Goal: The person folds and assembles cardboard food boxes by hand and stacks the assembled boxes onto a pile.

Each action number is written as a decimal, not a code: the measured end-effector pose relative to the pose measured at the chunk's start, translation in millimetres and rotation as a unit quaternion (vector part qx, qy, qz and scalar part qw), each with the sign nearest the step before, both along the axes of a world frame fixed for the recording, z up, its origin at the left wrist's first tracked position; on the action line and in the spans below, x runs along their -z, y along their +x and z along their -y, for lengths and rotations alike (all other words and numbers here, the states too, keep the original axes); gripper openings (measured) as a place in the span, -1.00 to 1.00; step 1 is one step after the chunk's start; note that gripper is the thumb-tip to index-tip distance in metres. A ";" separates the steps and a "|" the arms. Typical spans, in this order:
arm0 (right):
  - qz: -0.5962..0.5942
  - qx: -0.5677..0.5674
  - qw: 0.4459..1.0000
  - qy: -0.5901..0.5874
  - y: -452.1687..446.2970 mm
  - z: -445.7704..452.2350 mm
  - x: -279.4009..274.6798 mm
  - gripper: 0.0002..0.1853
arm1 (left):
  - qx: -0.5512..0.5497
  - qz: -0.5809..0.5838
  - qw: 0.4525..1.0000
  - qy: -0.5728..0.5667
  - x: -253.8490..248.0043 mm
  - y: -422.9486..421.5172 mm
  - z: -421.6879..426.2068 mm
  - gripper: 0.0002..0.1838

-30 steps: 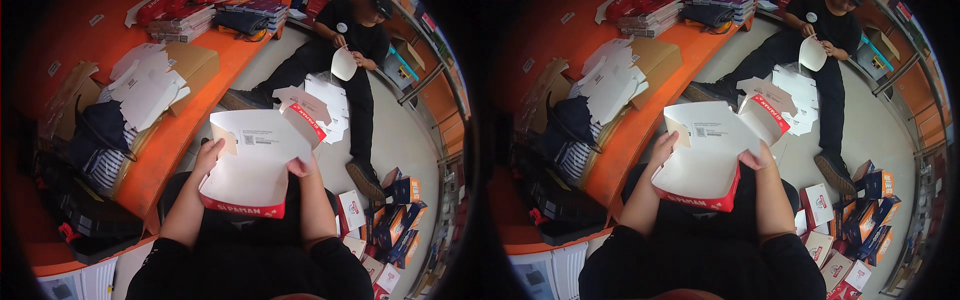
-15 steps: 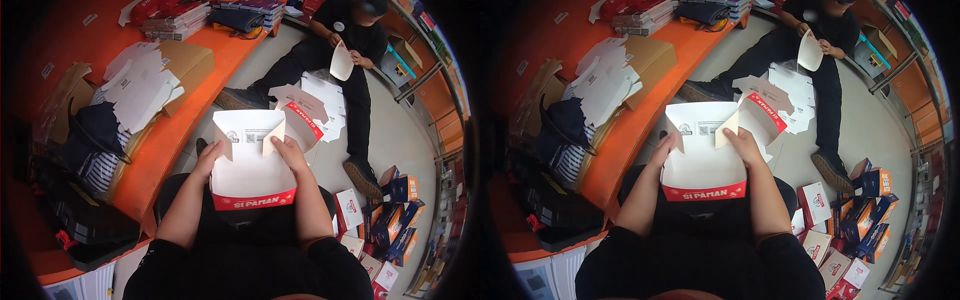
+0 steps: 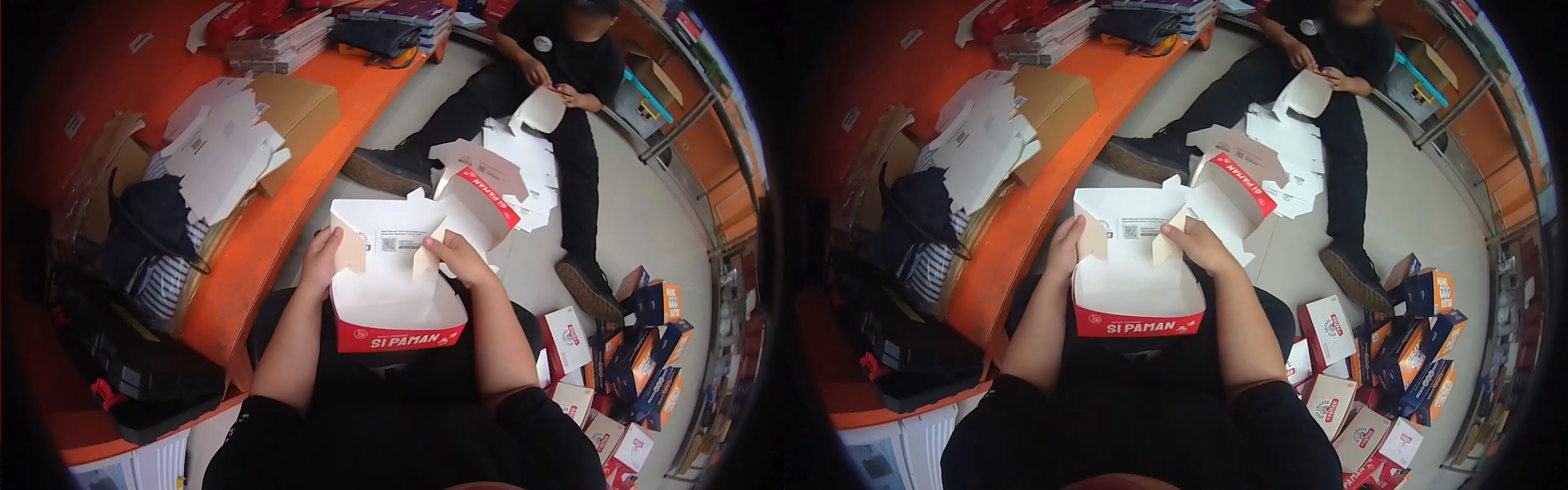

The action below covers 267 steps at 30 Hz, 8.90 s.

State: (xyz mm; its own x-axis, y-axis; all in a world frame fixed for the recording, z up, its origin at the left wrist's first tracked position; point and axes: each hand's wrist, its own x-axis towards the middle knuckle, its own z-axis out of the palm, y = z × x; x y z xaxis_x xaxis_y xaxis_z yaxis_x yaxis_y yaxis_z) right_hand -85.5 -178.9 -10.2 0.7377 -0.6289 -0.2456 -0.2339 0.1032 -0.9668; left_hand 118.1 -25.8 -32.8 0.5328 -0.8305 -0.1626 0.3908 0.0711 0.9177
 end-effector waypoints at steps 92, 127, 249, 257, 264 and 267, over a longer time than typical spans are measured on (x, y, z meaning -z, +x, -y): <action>0.275 -0.166 0.947 0.011 -40.6 -2.6 -50.8 -0.86 | 0.128 0.646 0.751 0.043 -126.9 -55.5 -55.4 -0.66; 0.041 -0.164 0.977 -0.132 -55.9 -13.9 -77.0 -0.72 | 0.154 0.483 0.860 0.064 -134.7 -66.5 -56.1 -0.75; 0.136 -0.309 0.923 -0.186 1.1 -139.3 -45.7 -0.27 | 0.035 0.316 0.908 0.273 -124.1 -48.7 -239.2 -0.21; 0.167 -0.302 0.930 -0.125 6.5 -143.1 -31.0 -0.38 | 0.093 0.182 0.964 0.170 -123.4 -41.8 -246.9 0.00; 0.149 -0.293 0.939 -0.103 5.0 -146.2 -35.5 -0.37 | 0.034 0.042 0.998 0.029 -118.6 -50.5 -244.9 -0.21; 0.133 -0.289 0.942 -0.109 4.2 -151.3 -36.1 -0.36 | -0.021 0.092 0.992 0.085 -109.3 -46.2 -238.4 -0.32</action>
